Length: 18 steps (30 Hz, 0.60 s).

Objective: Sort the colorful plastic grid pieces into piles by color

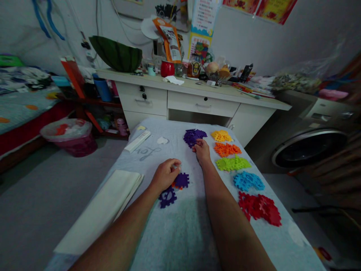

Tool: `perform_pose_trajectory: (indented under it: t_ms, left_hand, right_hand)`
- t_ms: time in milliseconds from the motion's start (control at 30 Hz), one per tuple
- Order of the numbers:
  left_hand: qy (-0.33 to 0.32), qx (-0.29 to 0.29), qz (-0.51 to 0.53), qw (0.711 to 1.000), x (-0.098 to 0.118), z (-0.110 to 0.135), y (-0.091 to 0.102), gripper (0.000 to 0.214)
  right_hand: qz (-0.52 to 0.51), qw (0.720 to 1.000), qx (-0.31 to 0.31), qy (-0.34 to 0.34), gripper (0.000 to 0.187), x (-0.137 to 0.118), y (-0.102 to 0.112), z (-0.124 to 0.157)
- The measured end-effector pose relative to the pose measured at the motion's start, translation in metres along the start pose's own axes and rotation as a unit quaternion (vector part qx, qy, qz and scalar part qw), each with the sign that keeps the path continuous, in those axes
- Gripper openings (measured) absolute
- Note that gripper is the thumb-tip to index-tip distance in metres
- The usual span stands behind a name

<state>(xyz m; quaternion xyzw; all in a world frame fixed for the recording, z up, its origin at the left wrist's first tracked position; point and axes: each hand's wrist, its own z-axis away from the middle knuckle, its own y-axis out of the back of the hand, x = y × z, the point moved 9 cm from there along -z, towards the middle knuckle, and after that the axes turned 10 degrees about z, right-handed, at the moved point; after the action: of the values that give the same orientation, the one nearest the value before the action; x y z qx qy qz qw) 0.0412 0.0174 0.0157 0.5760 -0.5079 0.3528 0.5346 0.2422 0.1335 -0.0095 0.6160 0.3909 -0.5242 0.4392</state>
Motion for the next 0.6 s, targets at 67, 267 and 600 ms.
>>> perform_pose_trajectory:
  t_ms: [67, 267, 600]
  left_hand:
    - [0.012, 0.007, 0.011, 1.000, 0.000, 0.001, 0.002, 0.027]
    - [0.031, 0.034, 0.040, 0.998, 0.003, 0.001, 0.010, 0.028]
    - [0.033, 0.094, 0.100, 0.990, -0.007, -0.005, 0.023, 0.029]
  right_hand:
    - [-0.017, 1.000, 0.003, -0.002, 0.037, 0.002, 0.000, 0.000]
    - [-0.007, 1.000, -0.002, 0.024, 0.045, -0.003, 0.003, 0.004]
    - [0.194, 0.977, -0.054, 0.069, 0.025, -0.028, -0.001, 0.025]
